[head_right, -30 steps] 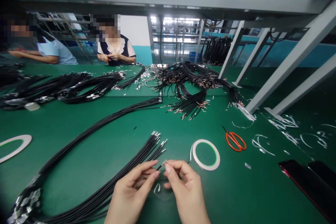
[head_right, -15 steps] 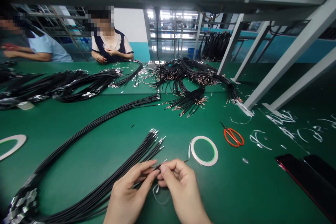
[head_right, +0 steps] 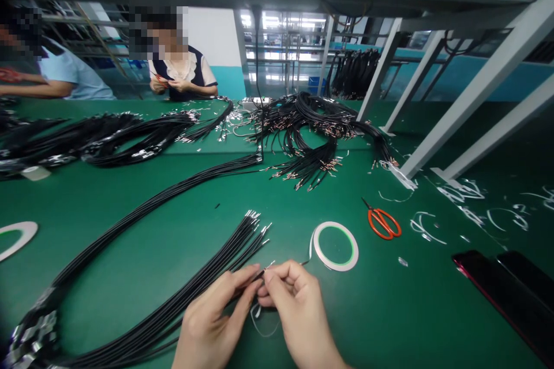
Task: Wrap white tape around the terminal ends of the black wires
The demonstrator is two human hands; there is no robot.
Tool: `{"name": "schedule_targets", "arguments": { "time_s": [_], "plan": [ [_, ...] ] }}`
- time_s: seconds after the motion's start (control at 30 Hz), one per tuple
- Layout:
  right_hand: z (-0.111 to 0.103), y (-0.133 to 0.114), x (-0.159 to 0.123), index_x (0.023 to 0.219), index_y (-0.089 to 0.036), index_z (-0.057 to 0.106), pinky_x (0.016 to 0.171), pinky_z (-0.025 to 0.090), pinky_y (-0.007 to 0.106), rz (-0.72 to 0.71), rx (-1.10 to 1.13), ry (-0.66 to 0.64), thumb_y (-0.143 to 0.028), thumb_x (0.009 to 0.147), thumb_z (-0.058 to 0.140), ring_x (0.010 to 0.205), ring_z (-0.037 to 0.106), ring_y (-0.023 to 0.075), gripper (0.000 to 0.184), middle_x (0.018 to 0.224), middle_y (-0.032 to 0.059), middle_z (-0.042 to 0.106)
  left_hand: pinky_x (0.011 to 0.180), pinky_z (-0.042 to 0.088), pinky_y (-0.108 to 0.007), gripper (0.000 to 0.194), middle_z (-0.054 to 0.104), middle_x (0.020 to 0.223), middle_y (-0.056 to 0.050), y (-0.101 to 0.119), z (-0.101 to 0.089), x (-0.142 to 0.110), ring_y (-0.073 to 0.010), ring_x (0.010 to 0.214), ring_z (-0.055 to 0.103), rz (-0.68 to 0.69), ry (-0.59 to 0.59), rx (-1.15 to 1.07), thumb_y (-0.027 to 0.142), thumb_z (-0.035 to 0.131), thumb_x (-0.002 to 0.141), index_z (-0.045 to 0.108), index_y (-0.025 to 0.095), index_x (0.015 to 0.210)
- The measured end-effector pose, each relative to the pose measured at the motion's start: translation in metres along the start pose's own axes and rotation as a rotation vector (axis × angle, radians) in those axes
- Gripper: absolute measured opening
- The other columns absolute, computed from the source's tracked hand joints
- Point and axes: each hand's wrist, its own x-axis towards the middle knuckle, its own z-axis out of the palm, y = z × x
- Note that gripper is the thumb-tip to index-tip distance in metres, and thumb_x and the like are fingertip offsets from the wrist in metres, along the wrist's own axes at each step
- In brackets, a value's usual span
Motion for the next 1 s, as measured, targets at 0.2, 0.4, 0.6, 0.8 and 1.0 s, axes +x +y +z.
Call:
{"name": "schedule_targets", "arguments": {
  "time_s": [0.2, 0.4, 0.6, 0.8, 1.0],
  "plan": [
    [0.0, 0.0014, 0.0004, 0.074, -0.013, 0.064, 0.066, 0.056, 0.027, -0.011, 0.009, 0.002, -0.04, 0.079, 0.068, 0.069, 0.064, 0.0158, 0.028, 0.071, 0.0039, 0.066, 0.068, 0.052, -0.022, 0.041, 0.066, 0.084, -0.004, -0.0037, 0.0017, -0.005, -0.0134, 0.073, 0.064, 0.039, -0.057, 0.025, 0.004, 0.055, 0.085, 0.055, 0.021, 0.122],
    [-0.0001, 0.0031, -0.0002, 0.076, -0.014, 0.064, 0.065, 0.056, 0.028, -0.011, 0.006, 0.003, -0.042, 0.08, 0.066, 0.071, 0.064, 0.0168, 0.028, 0.074, 0.0049, 0.067, 0.064, 0.05, -0.023, 0.047, 0.062, 0.081, -0.004, -0.004, 0.0005, -0.0061, -0.014, 0.072, 0.061, 0.088, -0.084, 0.036, 0.002, 0.051, 0.086, 0.051, 0.023, 0.128],
    [0.0002, 0.0031, 0.001, 0.077, -0.014, 0.064, 0.064, 0.056, 0.028, -0.016, -0.002, 0.004, -0.041, 0.081, 0.065, 0.072, 0.064, 0.0169, 0.027, 0.074, 0.0049, 0.067, 0.063, 0.05, -0.023, 0.048, 0.061, 0.081, -0.004, -0.0058, 0.0007, -0.0074, -0.0143, 0.072, 0.06, 0.108, -0.082, 0.063, 0.002, 0.051, 0.086, 0.05, 0.023, 0.129],
    [-0.0001, 0.0006, 0.0005, 0.077, -0.014, 0.064, 0.064, 0.054, 0.028, -0.035, -0.052, -0.017, -0.041, 0.082, 0.063, 0.07, 0.063, 0.0169, 0.028, 0.071, 0.0041, 0.065, 0.062, 0.051, -0.022, 0.036, 0.06, 0.08, -0.004, -0.0003, 0.0008, -0.0024, -0.0137, 0.07, 0.061, -0.007, -0.065, -0.046, 0.006, 0.05, 0.087, 0.058, 0.022, 0.119],
    [-0.0018, -0.0025, -0.0002, 0.08, -0.014, 0.066, 0.062, 0.049, 0.023, -0.1, -0.159, -0.035, -0.041, 0.084, 0.061, 0.063, 0.059, 0.0139, 0.028, 0.067, 0.0025, 0.064, 0.064, 0.054, -0.023, 0.023, 0.06, 0.084, -0.005, 0.0028, 0.0013, -0.0008, -0.014, 0.072, 0.063, -0.311, -0.095, -0.234, 0.019, 0.053, 0.089, 0.064, 0.021, 0.109]
  ]
}}
